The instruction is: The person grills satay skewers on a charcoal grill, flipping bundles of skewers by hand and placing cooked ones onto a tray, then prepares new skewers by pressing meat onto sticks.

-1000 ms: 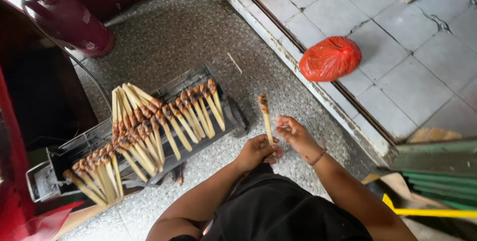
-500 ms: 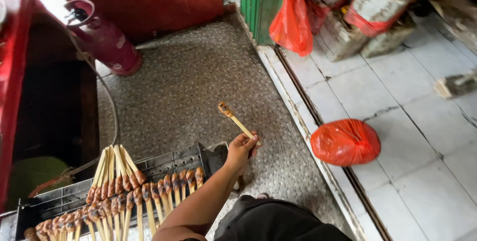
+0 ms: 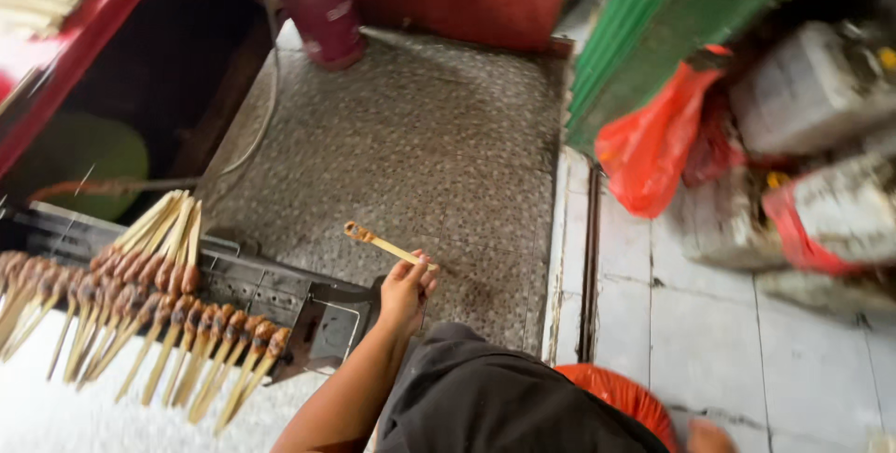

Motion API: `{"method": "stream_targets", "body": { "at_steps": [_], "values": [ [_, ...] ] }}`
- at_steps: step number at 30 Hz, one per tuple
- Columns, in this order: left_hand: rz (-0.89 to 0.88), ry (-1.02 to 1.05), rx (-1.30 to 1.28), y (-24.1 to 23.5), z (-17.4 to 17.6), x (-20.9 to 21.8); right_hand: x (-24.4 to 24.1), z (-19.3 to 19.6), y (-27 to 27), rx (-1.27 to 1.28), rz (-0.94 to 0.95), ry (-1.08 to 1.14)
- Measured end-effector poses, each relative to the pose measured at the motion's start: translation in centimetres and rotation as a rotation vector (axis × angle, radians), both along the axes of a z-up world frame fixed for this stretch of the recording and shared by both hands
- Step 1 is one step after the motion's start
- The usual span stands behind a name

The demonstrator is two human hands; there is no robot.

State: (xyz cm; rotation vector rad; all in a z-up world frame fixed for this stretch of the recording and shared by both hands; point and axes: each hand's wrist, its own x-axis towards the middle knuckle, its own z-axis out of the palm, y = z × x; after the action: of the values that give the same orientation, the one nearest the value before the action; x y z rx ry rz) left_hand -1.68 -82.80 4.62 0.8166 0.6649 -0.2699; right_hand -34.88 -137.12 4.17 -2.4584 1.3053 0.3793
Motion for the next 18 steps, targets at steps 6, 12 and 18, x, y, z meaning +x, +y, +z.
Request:
{"method": "stream_targets", "body": {
  "at_steps": [6, 12, 18],
  "values": [
    [0.319, 0.087, 0.092, 0.5, 1.7, 2.0, 33.5, 1.5, -0.5, 0.2, 0.179, -0.292],
    [0.602, 0.086, 0.035, 1.6, 1.2, 9.1, 53.0, -1.3, 11.3, 0.509, 0.529, -0.369],
    [0.937, 0.187, 0.012, 4.3, 1.2, 13.4, 64.4, -1.9, 12.2, 0.363, 0.963, 0.221]
  ]
}}
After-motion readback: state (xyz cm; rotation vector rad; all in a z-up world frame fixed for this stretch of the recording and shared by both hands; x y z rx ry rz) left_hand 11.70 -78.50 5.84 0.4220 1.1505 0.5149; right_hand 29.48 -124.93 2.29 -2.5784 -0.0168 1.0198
